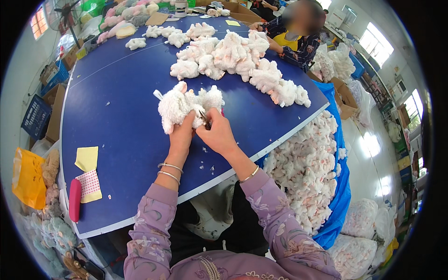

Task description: The person trims the fur on small white plush toys using scissors. They pick up each toy, snip stray fibers, and place the finished items on a blue table. The process is repeated for multiple toys throughout the clip.

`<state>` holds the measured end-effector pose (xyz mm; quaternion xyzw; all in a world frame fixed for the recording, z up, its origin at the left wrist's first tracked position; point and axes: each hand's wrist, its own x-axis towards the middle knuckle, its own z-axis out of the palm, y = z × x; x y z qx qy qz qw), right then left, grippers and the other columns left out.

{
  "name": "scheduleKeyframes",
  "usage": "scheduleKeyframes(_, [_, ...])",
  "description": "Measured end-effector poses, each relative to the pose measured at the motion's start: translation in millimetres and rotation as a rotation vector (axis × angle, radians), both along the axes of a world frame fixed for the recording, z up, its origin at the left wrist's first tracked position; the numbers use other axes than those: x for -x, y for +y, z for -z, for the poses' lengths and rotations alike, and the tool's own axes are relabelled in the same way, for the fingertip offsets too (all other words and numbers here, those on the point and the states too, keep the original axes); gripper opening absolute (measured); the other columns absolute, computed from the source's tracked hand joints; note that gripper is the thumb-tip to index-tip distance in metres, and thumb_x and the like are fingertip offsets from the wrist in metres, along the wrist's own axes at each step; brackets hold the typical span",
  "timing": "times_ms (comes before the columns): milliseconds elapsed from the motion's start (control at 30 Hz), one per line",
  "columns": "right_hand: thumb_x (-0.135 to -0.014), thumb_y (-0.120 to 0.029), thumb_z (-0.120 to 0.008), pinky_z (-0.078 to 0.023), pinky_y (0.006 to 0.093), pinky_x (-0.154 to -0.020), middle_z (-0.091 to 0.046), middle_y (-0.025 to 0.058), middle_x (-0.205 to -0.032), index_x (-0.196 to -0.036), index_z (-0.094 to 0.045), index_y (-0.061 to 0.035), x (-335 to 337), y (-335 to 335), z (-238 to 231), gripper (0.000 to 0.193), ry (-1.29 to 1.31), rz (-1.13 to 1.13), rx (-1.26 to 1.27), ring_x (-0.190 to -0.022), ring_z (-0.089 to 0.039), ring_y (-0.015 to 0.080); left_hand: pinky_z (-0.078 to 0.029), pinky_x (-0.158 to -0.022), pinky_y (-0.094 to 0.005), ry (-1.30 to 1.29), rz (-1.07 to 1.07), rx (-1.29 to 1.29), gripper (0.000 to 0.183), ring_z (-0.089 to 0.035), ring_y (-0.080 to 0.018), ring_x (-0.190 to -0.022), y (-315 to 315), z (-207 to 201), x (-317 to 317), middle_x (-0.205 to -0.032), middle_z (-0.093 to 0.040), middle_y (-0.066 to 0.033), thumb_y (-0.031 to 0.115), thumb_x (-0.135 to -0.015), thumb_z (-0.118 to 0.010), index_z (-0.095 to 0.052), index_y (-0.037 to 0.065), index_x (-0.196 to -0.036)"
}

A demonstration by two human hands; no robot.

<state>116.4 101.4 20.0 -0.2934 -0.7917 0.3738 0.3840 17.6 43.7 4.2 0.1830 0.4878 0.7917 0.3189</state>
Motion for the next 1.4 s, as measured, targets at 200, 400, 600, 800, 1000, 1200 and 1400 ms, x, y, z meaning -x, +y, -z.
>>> scheduleKeyframes(200, [-0.075,-0.006,-0.064,-0.049,0.0373,-0.058,-0.059,0.0163,-0.068,-0.082,-0.050,-0.0015,-4,-4,0,0.017,-0.126,-0.057,-0.269,-0.061,-0.062,0.0331,-0.039,-0.048,-0.0214,0.047,0.128,0.113,0.029,-0.054,-0.0062,-0.061,-9,13,28,-0.087,-0.063,0.0001,0.019,-0.090,-0.065,-0.058,0.007,-0.116])
scheduleKeyframes(400, [-0.084,-0.008,-0.065,-0.043,0.0235,-0.053,-0.066,0.0048,-0.077,-0.092,-0.058,-0.0039,-13,3,0,0.011,0.129,-0.257,0.165,-0.059,-0.051,0.0045,-0.030,-0.041,-0.0219,-0.095,0.178,-0.073,0.020,-0.046,-0.0046,-0.052,-2,9,25,-0.076,-0.059,0.0009,0.022,-0.093,-0.062,-0.058,0.008,-0.107])
scheduleKeyframes(600, [-0.087,-0.003,-0.061,-0.040,0.0203,-0.054,-0.067,-0.0002,-0.081,-0.092,-0.059,-0.0015,-15,19,-6,0.005,0.250,-0.192,0.264,-0.062,-0.048,0.0009,-0.027,-0.041,-0.0220,-0.236,0.344,-0.113,0.025,-0.040,-0.0071,-0.043,-6,3,25,-0.068,-0.058,-0.0022,0.028,-0.099,-0.050,-0.058,0.004,-0.104])
scheduleKeyframes(800, [-0.082,-0.009,-0.070,-0.041,0.0212,-0.055,-0.067,0.0009,-0.080,-0.095,-0.058,-0.0020,-9,11,-11,0.019,0.167,-0.133,0.124,-0.064,-0.051,0.0030,-0.027,-0.042,-0.0214,-0.250,0.424,-0.114,0.027,-0.038,-0.0065,-0.043,-6,2,22,-0.068,-0.058,-0.0009,0.030,-0.100,-0.048,-0.059,0.005,-0.102])
scheduleKeyframes(1000, [-0.080,-0.011,-0.075,-0.048,0.0253,-0.060,-0.067,0.0058,-0.079,-0.096,-0.058,-0.0029,-6,12,-10,0.025,0.175,-0.066,-0.019,-0.068,-0.061,0.0105,-0.033,-0.044,-0.0199,-0.143,0.454,-0.051,0.022,-0.048,-0.0055,-0.053,-8,0,16,-0.078,-0.060,0.0014,0.028,-0.097,-0.055,-0.058,0.008,-0.104])
scheduleKeyframes(1200, [-0.081,-0.010,-0.074,-0.050,0.0272,-0.061,-0.067,0.0081,-0.079,-0.096,-0.059,-0.0026,-13,11,-14,0.022,0.128,-0.060,-0.137,-0.068,-0.064,0.0142,-0.039,-0.051,-0.0192,-0.040,0.453,0.064,0.025,-0.056,-0.0043,-0.066,-9,3,17,-0.085,-0.062,0.0043,0.032,-0.092,-0.063,-0.059,0.013,-0.108])
scheduleKeyframes(1400, [-0.082,-0.010,-0.073,-0.050,0.0287,-0.059,-0.066,0.0092,-0.076,-0.094,-0.059,-0.0025,-14,14,-9,0.019,0.134,-0.048,-0.172,-0.065,-0.064,0.0177,-0.041,-0.053,-0.0206,-0.006,0.491,0.086,0.028,-0.056,-0.0038,-0.070,-11,0,17,-0.088,-0.062,0.0052,0.034,-0.090,-0.065,-0.059,0.016,-0.110])
